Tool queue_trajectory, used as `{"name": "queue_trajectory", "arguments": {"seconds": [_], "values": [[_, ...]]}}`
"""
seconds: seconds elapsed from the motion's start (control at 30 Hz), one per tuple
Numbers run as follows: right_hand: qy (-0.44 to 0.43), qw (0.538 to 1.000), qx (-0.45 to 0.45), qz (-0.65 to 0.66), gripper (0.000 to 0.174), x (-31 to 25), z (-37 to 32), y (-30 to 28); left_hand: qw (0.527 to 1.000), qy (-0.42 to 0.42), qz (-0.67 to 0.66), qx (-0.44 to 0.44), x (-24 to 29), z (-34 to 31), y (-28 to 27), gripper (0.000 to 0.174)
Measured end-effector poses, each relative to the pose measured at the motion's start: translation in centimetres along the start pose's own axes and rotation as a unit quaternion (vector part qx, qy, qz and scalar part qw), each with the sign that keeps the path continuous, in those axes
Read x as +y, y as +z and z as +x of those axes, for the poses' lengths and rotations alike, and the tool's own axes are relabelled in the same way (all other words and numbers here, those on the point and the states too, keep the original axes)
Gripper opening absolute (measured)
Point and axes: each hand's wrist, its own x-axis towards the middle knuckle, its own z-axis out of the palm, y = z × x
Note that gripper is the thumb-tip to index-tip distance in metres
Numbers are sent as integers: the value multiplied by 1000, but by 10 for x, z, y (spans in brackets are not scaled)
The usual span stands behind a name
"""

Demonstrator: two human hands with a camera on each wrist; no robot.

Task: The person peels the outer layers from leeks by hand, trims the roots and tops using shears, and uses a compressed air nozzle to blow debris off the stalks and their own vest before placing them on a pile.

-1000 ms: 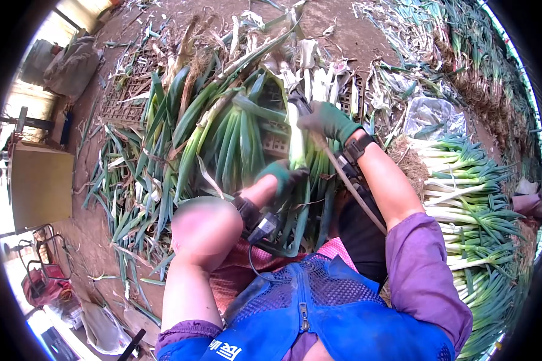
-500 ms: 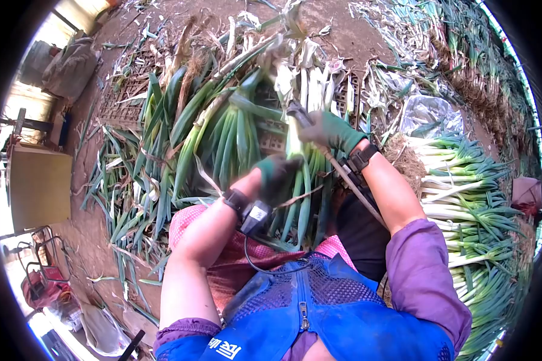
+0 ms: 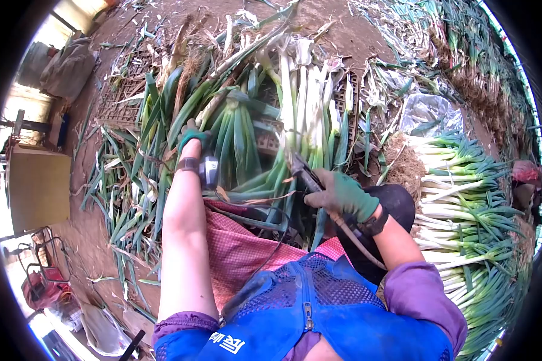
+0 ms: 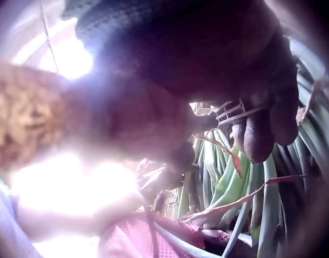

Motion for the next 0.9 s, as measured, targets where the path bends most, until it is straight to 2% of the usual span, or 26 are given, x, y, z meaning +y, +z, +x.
{"name": "queue_trajectory", "arguments": {"seconds": [0.03,0.1,0.13,0.17,0.23,0.3,0.4,0.47,0.5,0.53,0.6,0.67,0.7,0.73,0.8,0.9], "values": [[11,1000,-13,10,59,1,-1,2,1000,0,-2,24,-3,-2,4,92],[34,998,-35,30,59,0,0,5,999,14,21,-21,4,1,1,81],[40,999,-14,26,58,1,1,3,998,19,30,-44,7,3,0,76],[47,999,4,22,58,1,2,4,996,78,5,-31,7,3,0,65],[43,998,36,-1,55,20,17,12,994,105,4,5,23,-9,-13,61],[41,998,31,43,54,27,30,15,990,123,-28,67,50,-40,-42,61],[38,996,24,80,47,22,40,13,970,157,-181,-30,60,-49,-51,67],[21,995,32,97,42,19,41,13,966,165,-182,-81,67,-60,-36,73],[16,990,24,136,36,21,41,14,946,160,-229,-165,85,-89,-54,81],[3,988,35,152,36,22,40,15,940,152,-282,-116,80,-78,-16,76],[-21,981,62,184,35,22,34,18,925,152,-292,-187,89,-90,2,72],[21,968,40,248,37,22,22,17,889,206,-263,-312,99,-90,14,62],[43,959,29,279,37,21,14,16,869,232,-289,-326,101,-83,31,53],[14,973,57,222,36,21,3,18,888,220,-266,-303,99,-73,44,53],[-47,987,113,105,35,12,-20,18,923,195,-217,-250,111,-79,30,53],[-63,987,69,134,38,-7,-41,16,918,192,-311,-152,113,-85,10,56]]}}
